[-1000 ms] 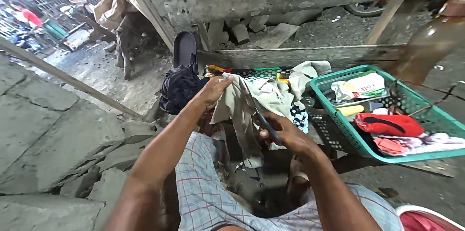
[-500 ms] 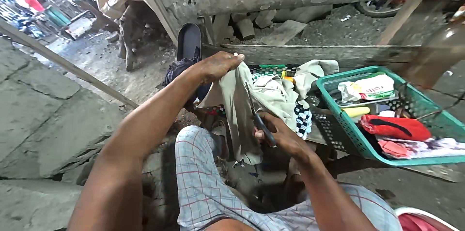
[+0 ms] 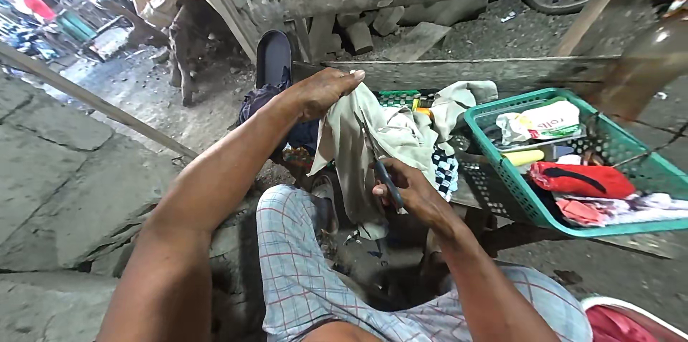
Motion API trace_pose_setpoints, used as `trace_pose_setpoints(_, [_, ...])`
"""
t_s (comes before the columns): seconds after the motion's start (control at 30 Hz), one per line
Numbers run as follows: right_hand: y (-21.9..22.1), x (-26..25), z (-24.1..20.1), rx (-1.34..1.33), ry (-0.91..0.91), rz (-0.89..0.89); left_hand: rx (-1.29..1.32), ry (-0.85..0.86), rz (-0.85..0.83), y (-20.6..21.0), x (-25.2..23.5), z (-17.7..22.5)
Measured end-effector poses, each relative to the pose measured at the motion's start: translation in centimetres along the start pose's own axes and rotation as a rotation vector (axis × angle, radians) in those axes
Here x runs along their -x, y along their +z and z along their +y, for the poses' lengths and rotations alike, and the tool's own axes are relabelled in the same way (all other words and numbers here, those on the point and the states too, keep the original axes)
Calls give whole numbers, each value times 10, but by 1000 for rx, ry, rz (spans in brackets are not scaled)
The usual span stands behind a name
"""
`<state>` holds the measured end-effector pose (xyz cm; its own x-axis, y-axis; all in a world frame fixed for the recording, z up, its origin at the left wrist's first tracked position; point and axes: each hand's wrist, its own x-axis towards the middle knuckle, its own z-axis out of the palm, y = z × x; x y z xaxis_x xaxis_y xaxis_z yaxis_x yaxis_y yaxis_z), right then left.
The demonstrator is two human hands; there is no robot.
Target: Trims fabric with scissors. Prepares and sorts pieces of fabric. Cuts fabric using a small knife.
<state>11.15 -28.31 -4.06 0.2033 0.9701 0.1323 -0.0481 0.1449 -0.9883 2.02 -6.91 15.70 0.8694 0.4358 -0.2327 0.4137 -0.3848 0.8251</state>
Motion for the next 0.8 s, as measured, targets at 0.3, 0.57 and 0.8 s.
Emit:
trace_pose_setpoints(0.3, [2, -1, 1, -34, -7, 21, 8, 26, -5, 1, -1, 1])
trace_pose_setpoints(0.57, [1, -1, 2, -36, -34, 22, 34, 40, -11, 2, -1, -2])
trace_pose_setpoints(0.8, [0, -1, 1, -91, -41, 18, 46, 63, -9, -3, -1, -3])
